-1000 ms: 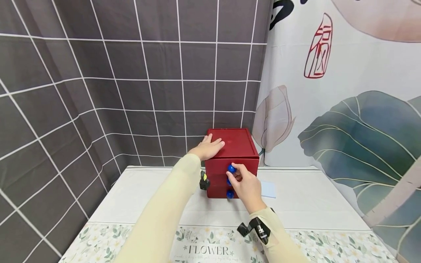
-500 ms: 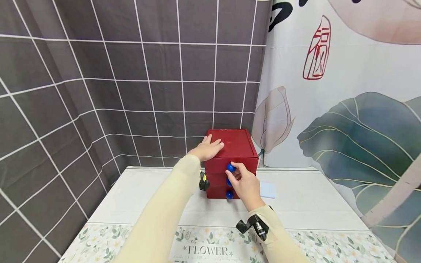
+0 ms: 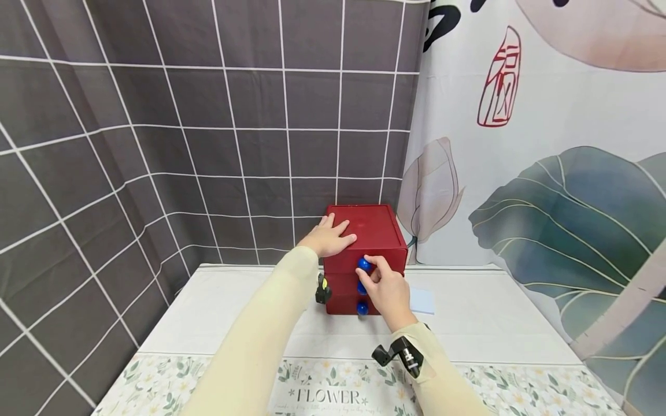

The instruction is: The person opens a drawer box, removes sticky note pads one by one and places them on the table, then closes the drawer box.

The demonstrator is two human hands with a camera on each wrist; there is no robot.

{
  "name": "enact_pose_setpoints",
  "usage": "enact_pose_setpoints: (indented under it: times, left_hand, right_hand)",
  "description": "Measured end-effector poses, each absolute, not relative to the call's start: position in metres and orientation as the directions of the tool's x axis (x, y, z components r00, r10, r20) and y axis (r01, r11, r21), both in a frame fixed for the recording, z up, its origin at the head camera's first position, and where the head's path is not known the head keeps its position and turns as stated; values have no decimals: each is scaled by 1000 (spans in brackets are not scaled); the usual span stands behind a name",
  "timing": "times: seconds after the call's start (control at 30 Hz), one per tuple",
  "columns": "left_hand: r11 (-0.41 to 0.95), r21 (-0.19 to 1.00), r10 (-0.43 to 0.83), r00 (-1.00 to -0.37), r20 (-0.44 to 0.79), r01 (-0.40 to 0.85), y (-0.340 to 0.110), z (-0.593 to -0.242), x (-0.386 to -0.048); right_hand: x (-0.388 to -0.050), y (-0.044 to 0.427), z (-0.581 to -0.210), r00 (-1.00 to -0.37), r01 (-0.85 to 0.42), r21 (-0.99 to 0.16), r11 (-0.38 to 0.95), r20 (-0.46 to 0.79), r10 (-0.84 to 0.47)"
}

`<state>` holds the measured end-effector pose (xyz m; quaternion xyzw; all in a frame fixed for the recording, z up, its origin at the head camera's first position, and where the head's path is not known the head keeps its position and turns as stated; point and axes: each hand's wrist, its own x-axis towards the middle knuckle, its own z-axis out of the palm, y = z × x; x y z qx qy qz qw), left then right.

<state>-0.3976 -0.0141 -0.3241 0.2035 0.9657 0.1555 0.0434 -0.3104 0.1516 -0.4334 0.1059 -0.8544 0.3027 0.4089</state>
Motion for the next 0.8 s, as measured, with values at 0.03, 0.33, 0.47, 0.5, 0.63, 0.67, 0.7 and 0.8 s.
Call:
enact_pose_setpoints:
  times: [0.03,0.33,0.47,0.5,0.63,0.67,0.7,0.8]
  left_hand:
    - [872,306,406,-914,-17,382,-14,-324,-397]
    - [873,299,401,-916,8,385,-12,-324,-393]
    - [872,306,400,-917,8,383,-12,-325,-392]
    - [872,307,399,-917,9,382,-12,-325,-392]
    - [877,301,389,-921,9,374,-11,-324,-394]
    - [878,301,388,-922,10,372,-11,-324,-394]
    - [878,303,387,-922,9,372,-11,-324,-394]
    - [877,307,387,-922,8,371,-11,-323,-390]
  right_hand:
    - [-311,152,-434,-644,-432,-434,791,762,67]
    - [-309,152,-441,-665,-468,-489,736,744,72]
    - [-308,154,-450,-652,-489,-479,729,756,59]
    - [-307,155,-453,-641,-495,-475,728,765,64]
    - [-305,158,-461,-602,-506,-500,703,789,128]
    - [-304,158,-464,-599,-503,-515,694,787,150]
    - [-303,158,-466,-600,-499,-529,686,782,167]
    - [-302,159,-475,-624,-462,-554,692,758,190]
